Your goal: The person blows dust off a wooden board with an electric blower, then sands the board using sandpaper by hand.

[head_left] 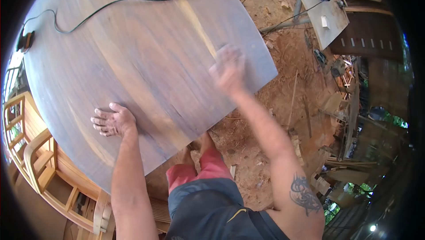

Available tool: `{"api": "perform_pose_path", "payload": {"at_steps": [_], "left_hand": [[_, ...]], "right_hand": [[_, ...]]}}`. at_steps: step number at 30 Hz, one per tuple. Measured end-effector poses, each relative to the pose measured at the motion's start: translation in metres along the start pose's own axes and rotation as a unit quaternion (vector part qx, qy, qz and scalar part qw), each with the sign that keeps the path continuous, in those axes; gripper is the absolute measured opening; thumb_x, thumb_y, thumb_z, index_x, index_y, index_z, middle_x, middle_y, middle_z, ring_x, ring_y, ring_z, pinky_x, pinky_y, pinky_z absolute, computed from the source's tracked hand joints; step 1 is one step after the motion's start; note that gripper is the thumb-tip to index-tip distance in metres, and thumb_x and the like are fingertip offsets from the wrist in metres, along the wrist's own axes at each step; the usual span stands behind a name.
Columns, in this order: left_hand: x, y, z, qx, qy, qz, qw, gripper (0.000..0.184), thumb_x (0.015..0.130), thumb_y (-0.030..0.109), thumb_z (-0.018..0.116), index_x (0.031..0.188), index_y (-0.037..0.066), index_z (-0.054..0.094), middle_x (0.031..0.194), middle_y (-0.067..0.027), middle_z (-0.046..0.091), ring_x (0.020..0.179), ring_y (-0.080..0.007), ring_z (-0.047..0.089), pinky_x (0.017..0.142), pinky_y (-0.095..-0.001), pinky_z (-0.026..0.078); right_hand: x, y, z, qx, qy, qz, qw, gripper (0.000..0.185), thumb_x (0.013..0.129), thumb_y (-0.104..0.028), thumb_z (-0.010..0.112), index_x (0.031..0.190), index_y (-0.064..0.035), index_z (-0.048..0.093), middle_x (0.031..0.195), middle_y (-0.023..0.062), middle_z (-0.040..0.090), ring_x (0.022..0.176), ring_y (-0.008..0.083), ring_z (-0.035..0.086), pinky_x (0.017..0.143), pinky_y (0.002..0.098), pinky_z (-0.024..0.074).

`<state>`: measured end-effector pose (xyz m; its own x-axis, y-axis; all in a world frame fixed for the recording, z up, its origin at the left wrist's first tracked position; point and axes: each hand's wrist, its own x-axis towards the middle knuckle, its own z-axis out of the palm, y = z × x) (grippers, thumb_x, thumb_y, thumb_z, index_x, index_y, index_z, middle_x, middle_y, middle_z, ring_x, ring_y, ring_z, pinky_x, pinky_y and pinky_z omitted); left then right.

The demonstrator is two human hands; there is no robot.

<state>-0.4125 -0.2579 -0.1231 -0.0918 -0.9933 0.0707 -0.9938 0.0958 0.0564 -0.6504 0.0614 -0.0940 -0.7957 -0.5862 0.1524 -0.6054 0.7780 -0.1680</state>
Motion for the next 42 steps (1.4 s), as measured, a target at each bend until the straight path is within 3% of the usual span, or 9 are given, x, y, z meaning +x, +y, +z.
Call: {"api": "perform_pose_path", "payload": {"at_steps": [5, 11, 14, 19, 27, 30, 35, 38, 42], "left_hand": [[0.002, 0.002, 0.002, 0.003, 0.016, -0.005, 1.000, 0.078, 0.103, 0.057, 0.042, 0.164, 0.012, 0.026, 0.171, -0.0228, 0.018, 0.157, -0.0431, 0.016, 0.124, -0.0596, 0.013], [0.002, 0.002, 0.000, 0.013, 0.011, -0.003, 1.000, 0.077, 0.103, 0.056, 0.041, 0.164, 0.012, 0.025, 0.171, -0.0227, 0.017, 0.157, -0.0430, 0.016, 0.124, -0.0600, 0.013], [0.003, 0.001, 0.003, 0.005, 0.011, -0.003, 1.000, 0.077, 0.103, 0.056, 0.041, 0.164, 0.012, 0.025, 0.171, -0.0227, 0.017, 0.157, -0.0432, 0.016, 0.124, -0.0603, 0.013], [0.001, -0.002, 0.004, 0.010, 0.012, -0.003, 1.000, 0.077, 0.103, 0.056, 0.041, 0.164, 0.012, 0.024, 0.172, -0.0223, 0.015, 0.157, -0.0430, 0.015, 0.124, -0.0603, 0.013], [0.002, 0.002, 0.002, 0.022, 0.012, -0.001, 1.000, 0.076, 0.103, 0.053, 0.041, 0.164, 0.011, 0.023, 0.172, -0.0229, 0.015, 0.157, -0.0431, 0.016, 0.124, -0.0619, 0.016], [0.002, 0.003, 0.000, 0.022, 0.006, -0.006, 1.000, 0.076, 0.103, 0.053, 0.041, 0.164, 0.012, 0.022, 0.172, -0.0224, 0.014, 0.157, -0.0428, 0.016, 0.123, -0.0619, 0.016], [0.004, 0.001, 0.002, 0.028, 0.004, -0.004, 1.000, 0.076, 0.104, 0.054, 0.040, 0.165, 0.012, 0.022, 0.172, -0.0221, 0.014, 0.158, -0.0424, 0.015, 0.124, -0.0618, 0.016], [0.004, 0.002, 0.003, 0.029, 0.004, -0.007, 1.000, 0.076, 0.104, 0.054, 0.039, 0.165, 0.012, 0.021, 0.172, -0.0220, 0.013, 0.158, -0.0422, 0.014, 0.124, -0.0618, 0.015], [0.003, 0.005, -0.003, 0.028, -0.006, -0.011, 1.000, 0.076, 0.104, 0.054, 0.039, 0.165, 0.012, 0.022, 0.172, -0.0219, 0.013, 0.158, -0.0422, 0.014, 0.124, -0.0617, 0.015]], "right_hand": [[0.064, 0.087, 0.009, -0.056, -0.047, 0.282, 0.957, 0.080, 0.103, -0.047, 0.048, 0.165, -0.0044, 0.021, 0.174, 0.0204, 0.012, 0.161, 0.0359, 0.008, 0.129, 0.0575, 0.0086], [-0.056, -0.147, 0.006, 0.103, -0.111, -0.142, 0.978, 0.087, 0.096, -0.052, 0.058, 0.161, -0.0007, 0.031, 0.168, 0.0229, 0.028, 0.158, 0.0400, 0.020, 0.126, 0.0631, 0.0123], [-0.004, -0.083, -0.025, 0.051, -0.105, -0.106, 0.987, 0.078, 0.097, -0.049, 0.058, 0.157, -0.0036, 0.040, 0.165, 0.0223, 0.034, 0.155, 0.0403, 0.028, 0.124, 0.0629, 0.0168], [0.074, 0.117, 0.011, -0.052, 0.019, 0.234, 0.971, 0.071, 0.104, -0.047, 0.045, 0.155, 0.0019, 0.038, 0.166, 0.0236, 0.031, 0.156, 0.0410, 0.025, 0.125, 0.0636, 0.0147], [-0.039, -0.150, 0.005, 0.125, -0.126, -0.160, 0.971, 0.081, 0.100, -0.049, 0.052, 0.159, 0.0024, 0.033, 0.171, 0.0228, 0.023, 0.160, 0.0387, 0.016, 0.127, 0.0622, 0.0097], [0.004, -0.089, -0.012, 0.088, -0.102, -0.152, 0.979, 0.079, 0.101, -0.049, 0.051, 0.160, -0.0004, 0.034, 0.170, 0.0207, 0.026, 0.160, 0.0363, 0.019, 0.126, 0.0628, 0.0112], [0.098, 0.097, 0.006, -0.043, -0.015, 0.225, 0.973, 0.080, 0.103, -0.051, 0.046, 0.164, -0.0033, 0.026, 0.172, 0.0188, 0.020, 0.160, 0.0359, 0.015, 0.126, 0.0630, 0.0108], [0.095, 0.061, 0.028, -0.072, 0.040, 0.221, 0.972, 0.078, 0.103, -0.051, 0.045, 0.160, 0.0008, 0.032, 0.167, 0.0230, 0.030, 0.157, 0.0391, 0.023, 0.124, 0.0633, 0.0157], [0.005, -0.115, -0.003, 0.082, -0.047, -0.067, 0.993, 0.079, 0.098, -0.049, 0.052, 0.151, 0.0081, 0.041, 0.164, 0.0275, 0.034, 0.156, 0.0418, 0.026, 0.124, 0.0623, 0.0172]]}}
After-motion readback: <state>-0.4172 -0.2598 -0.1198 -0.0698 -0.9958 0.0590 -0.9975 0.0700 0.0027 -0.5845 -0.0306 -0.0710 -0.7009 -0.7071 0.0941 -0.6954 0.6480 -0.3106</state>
